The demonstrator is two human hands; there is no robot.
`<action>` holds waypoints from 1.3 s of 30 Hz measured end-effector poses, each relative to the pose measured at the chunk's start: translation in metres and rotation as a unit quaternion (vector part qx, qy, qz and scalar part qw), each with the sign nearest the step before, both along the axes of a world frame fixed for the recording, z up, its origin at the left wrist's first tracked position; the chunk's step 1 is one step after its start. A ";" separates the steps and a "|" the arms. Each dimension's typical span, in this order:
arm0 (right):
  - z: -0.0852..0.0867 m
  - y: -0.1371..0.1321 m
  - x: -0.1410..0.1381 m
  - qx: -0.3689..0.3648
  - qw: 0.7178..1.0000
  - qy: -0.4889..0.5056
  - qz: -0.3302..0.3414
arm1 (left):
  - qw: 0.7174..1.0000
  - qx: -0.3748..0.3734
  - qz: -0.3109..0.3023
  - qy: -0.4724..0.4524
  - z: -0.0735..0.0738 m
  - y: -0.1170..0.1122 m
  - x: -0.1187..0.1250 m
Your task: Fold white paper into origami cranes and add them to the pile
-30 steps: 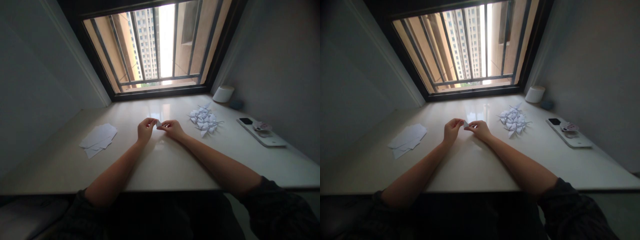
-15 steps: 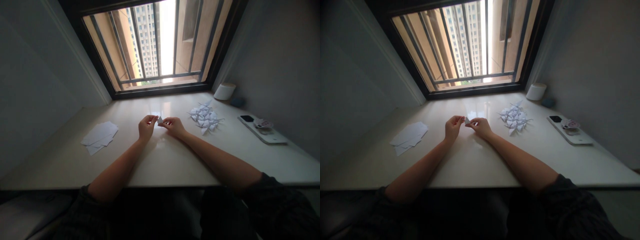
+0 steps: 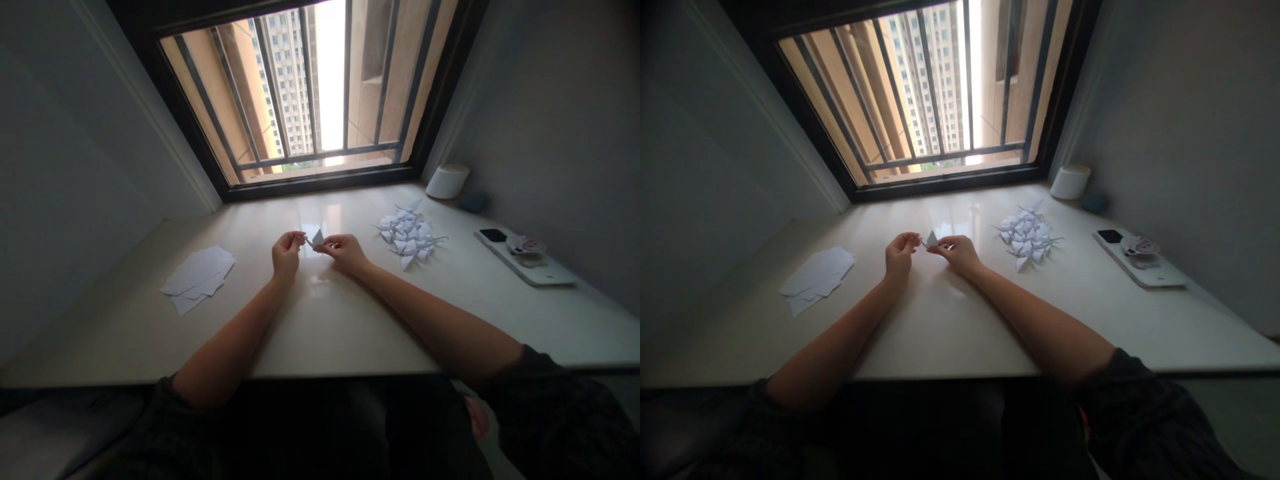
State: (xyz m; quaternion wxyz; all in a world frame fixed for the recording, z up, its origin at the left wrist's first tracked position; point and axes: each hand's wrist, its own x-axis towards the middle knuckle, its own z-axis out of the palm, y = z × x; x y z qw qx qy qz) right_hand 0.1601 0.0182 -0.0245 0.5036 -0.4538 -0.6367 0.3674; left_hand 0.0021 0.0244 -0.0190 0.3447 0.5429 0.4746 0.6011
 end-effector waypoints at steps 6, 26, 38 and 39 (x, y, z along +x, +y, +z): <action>-0.003 0.000 0.001 0.030 0.999 -0.001 -0.035 | 0.998 0.011 -0.042 0.035 0.001 0.000 -0.002; 0.002 -0.004 0.001 0.063 0.996 -0.016 -0.063 | 0.998 0.000 -0.059 0.038 0.002 -0.004 0.001; -0.002 -0.001 0.003 0.060 0.996 -0.035 -0.063 | 0.997 0.022 -0.055 0.055 0.001 -0.002 -0.001; -0.002 -0.001 0.003 0.058 0.996 -0.034 -0.062 | 0.996 0.026 -0.051 0.063 0.001 -0.003 -0.001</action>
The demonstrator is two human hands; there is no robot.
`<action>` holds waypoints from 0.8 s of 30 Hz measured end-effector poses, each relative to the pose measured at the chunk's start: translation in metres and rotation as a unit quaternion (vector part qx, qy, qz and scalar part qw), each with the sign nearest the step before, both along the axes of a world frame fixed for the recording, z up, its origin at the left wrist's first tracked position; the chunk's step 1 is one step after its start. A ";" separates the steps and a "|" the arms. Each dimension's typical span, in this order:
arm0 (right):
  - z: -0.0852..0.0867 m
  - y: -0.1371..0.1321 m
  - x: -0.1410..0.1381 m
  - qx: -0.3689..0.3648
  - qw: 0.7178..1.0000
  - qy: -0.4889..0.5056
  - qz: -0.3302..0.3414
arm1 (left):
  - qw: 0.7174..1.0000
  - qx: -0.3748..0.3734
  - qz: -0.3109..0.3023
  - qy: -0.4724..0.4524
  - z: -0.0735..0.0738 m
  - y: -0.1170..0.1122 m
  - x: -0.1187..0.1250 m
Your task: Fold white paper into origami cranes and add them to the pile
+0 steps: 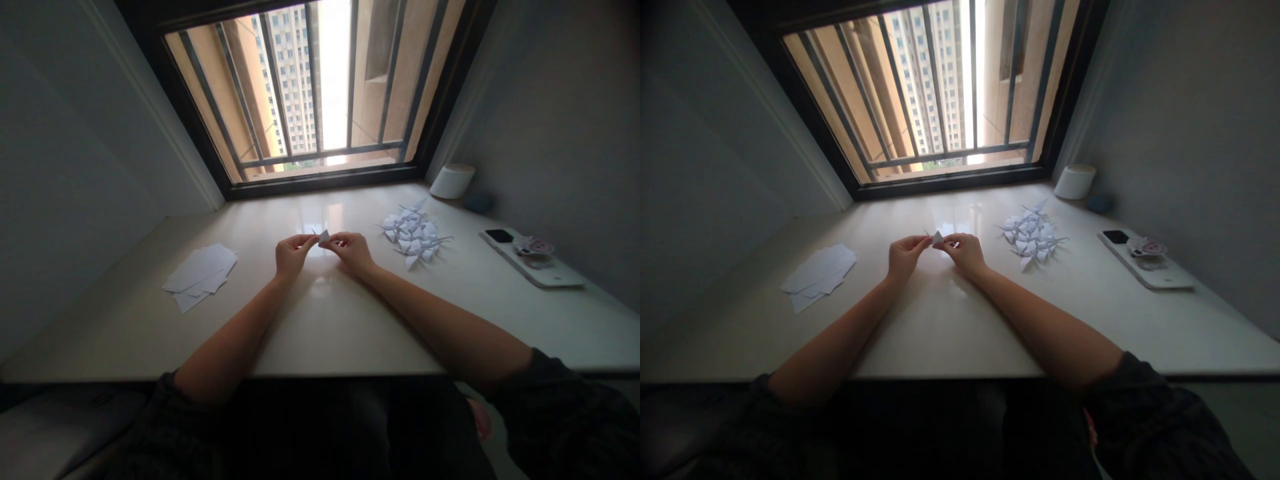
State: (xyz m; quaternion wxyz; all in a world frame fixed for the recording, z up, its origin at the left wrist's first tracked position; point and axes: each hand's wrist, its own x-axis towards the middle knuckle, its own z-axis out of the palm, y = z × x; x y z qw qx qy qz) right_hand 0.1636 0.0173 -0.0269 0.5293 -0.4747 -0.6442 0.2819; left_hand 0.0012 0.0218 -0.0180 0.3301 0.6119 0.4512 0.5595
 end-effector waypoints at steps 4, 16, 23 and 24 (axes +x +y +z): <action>0.000 0.001 0.000 -0.014 1.000 0.013 -0.001 | 0.999 0.024 0.022 0.029 0.003 -0.004 0.001; 0.007 -0.002 -0.003 -0.041 0.996 0.075 0.024 | 0.998 0.040 0.038 -0.014 0.003 -0.006 0.006; 0.011 -0.006 -0.005 -0.060 0.992 0.099 0.039 | 0.998 0.009 0.002 -0.070 -0.003 0.001 0.006; 0.012 -0.006 -0.005 -0.058 0.994 0.089 0.038 | 0.998 0.007 -0.002 -0.064 -0.004 0.002 0.005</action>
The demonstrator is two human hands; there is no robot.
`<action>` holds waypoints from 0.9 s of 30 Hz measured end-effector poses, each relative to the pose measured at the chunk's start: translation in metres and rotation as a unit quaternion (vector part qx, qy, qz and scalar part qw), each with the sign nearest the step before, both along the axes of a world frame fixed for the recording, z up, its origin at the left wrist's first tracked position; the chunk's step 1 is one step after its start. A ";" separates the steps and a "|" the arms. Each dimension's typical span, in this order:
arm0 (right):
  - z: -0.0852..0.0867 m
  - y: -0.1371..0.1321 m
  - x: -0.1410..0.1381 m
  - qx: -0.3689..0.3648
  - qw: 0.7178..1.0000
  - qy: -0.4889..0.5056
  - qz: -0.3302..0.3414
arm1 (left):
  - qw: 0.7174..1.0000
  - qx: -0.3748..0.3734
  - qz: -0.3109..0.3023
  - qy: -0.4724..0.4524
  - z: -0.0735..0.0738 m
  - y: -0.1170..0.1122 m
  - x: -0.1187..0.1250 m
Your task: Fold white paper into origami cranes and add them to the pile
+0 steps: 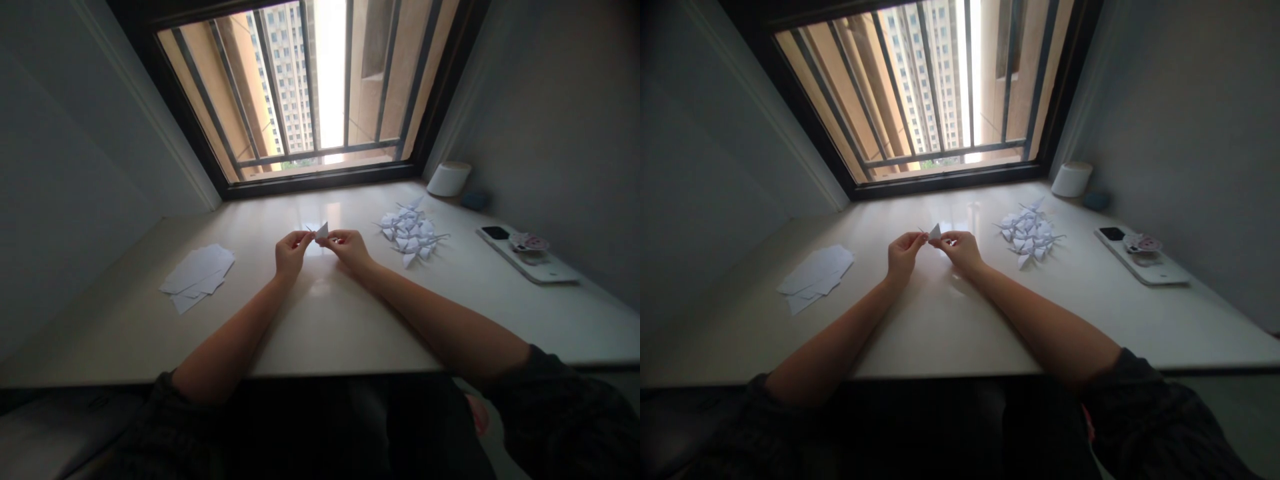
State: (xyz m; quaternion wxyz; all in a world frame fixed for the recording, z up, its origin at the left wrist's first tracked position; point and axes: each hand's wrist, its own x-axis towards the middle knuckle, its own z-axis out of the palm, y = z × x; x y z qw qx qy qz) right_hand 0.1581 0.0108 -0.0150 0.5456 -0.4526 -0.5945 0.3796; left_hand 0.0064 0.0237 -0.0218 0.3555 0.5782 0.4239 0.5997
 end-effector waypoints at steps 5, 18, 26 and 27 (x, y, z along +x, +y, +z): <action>0.000 -0.002 0.001 0.020 0.999 -0.044 -0.008 | 1.000 -0.001 -0.003 0.024 0.000 0.000 -0.002; 0.004 -0.004 0.001 0.019 0.999 -0.039 0.006 | 0.998 -0.010 0.000 -0.058 0.004 -0.004 0.002; 0.000 -0.004 0.000 0.023 0.999 -0.036 0.008 | 0.999 -0.015 -0.010 -0.036 0.010 -0.006 0.002; -0.001 -0.003 0.000 0.023 0.999 -0.038 0.007 | 0.999 -0.016 -0.007 -0.037 0.010 -0.007 0.002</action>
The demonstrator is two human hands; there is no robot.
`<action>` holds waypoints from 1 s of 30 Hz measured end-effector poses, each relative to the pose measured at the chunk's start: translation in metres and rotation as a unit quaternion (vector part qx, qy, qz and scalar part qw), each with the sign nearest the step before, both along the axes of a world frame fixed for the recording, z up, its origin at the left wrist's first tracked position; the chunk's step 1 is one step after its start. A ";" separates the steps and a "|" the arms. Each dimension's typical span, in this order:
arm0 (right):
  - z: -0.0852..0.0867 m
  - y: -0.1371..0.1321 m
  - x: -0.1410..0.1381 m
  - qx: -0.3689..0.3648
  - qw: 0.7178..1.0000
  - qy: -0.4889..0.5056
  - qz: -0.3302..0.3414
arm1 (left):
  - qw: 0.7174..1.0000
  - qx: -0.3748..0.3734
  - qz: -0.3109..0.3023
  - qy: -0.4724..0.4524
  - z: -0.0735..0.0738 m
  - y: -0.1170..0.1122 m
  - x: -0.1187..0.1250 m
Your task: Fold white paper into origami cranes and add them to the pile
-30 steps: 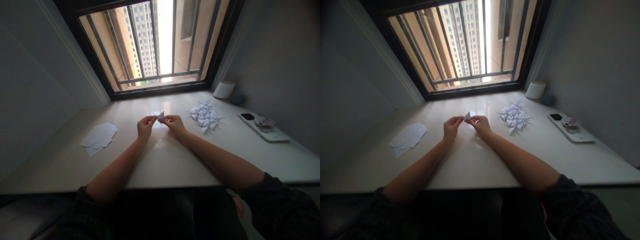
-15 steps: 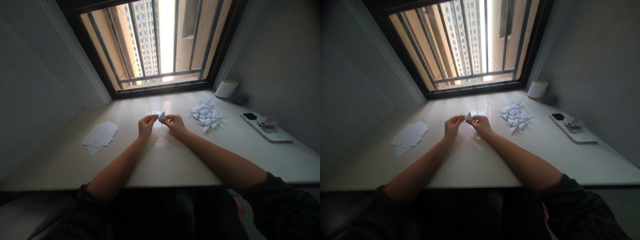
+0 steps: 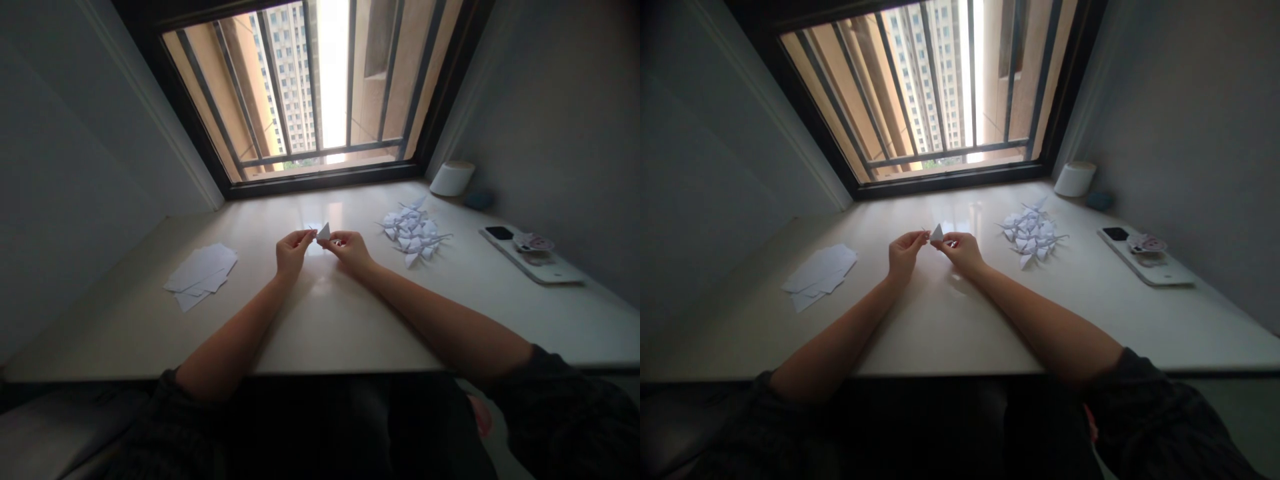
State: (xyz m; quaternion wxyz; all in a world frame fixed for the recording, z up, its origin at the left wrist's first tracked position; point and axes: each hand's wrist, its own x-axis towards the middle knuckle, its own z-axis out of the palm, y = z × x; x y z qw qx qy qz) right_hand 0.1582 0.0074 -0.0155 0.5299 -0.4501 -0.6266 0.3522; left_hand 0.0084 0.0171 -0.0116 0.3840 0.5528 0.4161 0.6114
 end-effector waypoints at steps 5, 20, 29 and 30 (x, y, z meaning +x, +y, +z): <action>-0.002 0.001 0.000 -0.002 1.000 -0.010 0.000 | 1.000 -0.014 0.023 -0.009 0.001 -0.002 0.002; -0.004 0.003 0.000 -0.007 1.000 0.019 0.002 | 0.999 -0.033 0.012 0.005 0.004 -0.002 0.000; -0.005 0.007 0.001 -0.004 1.000 0.023 -0.004 | 0.999 -0.032 -0.009 0.037 -0.002 0.001 -0.002; -0.005 0.007 0.001 -0.004 1.000 0.024 -0.005 | 0.999 -0.036 -0.005 0.035 -0.002 0.000 -0.002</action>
